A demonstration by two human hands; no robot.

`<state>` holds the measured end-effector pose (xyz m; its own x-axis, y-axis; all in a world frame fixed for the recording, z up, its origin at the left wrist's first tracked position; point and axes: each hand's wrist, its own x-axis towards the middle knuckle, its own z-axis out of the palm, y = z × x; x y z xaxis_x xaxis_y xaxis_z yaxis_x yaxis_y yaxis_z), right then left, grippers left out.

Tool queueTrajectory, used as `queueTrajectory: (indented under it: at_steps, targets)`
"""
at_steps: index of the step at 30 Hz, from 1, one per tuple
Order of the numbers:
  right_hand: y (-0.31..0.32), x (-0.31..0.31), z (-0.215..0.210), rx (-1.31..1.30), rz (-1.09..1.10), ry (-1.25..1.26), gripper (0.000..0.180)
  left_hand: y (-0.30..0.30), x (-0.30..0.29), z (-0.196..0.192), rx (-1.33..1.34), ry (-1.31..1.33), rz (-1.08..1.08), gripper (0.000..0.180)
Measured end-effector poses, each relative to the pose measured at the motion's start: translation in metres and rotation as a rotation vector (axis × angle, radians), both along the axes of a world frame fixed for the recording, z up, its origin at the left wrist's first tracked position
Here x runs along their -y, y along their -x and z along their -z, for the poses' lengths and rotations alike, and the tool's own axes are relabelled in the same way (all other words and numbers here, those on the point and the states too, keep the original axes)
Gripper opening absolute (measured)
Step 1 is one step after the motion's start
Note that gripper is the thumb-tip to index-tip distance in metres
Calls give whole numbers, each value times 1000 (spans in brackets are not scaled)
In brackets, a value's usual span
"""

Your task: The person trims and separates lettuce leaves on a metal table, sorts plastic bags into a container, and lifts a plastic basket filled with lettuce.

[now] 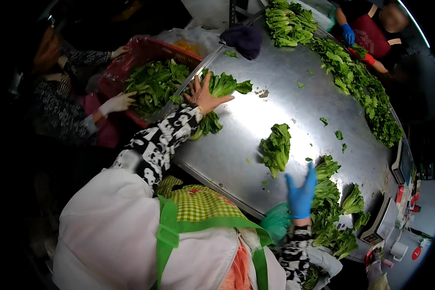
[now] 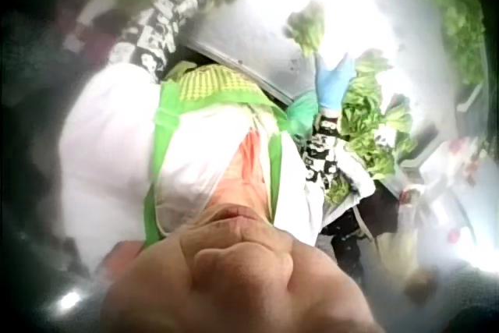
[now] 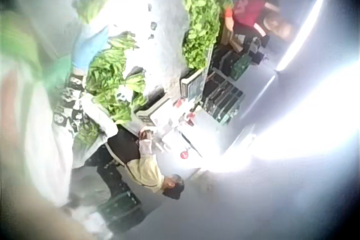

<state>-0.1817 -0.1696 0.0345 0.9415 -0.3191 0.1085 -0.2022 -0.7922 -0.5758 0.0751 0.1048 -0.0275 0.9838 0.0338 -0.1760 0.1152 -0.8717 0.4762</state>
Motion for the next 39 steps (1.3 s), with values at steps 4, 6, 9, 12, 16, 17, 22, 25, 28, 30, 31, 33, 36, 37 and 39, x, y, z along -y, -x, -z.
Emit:
queueTrajectory:
  at_steps: [4,6,9,12,16,17,22,25,28,30,31,33,36,37,39]
  targets:
    - [-40,-85,12,25,-91,-300,74,-13,18,17,-89,-171,3,62]
    - [-68,-96,11,-5,-133,-461,75,-9,4,23,12,-71,40,38]
    - [-130,-100,33,59,-176,-306,77,0,-40,29,56,72,156,34]
    - [-203,-101,60,175,-320,-77,80,23,-87,7,202,-72,246,33]
    - [-279,-102,136,86,-256,-364,76,22,-106,51,363,132,313,42]
    - [-285,-124,140,20,-314,-105,72,22,-111,54,358,147,309,45]
    - [-226,-249,154,60,-614,-745,78,27,-108,79,515,608,268,40]
    - [-195,-278,167,3,-328,-930,79,43,-115,112,208,1017,149,44]
    - [-195,-289,181,-71,-99,-882,67,33,-143,108,81,941,433,44]
    - [-199,-289,188,59,-83,-812,50,23,-148,95,53,980,444,41]
    - [-202,-289,184,20,-132,-632,51,17,-157,70,-197,1207,316,41]
    - [-200,-289,190,97,-153,-500,47,16,-167,67,-464,1441,162,36]
    - [-222,-307,166,131,-140,-378,35,8,-192,95,47,1195,349,29]
    - [-223,-310,156,118,-195,-219,32,8,-207,90,-87,1345,193,22]
    - [-217,-308,164,185,-199,-16,29,3,-237,101,-188,1469,-10,20]
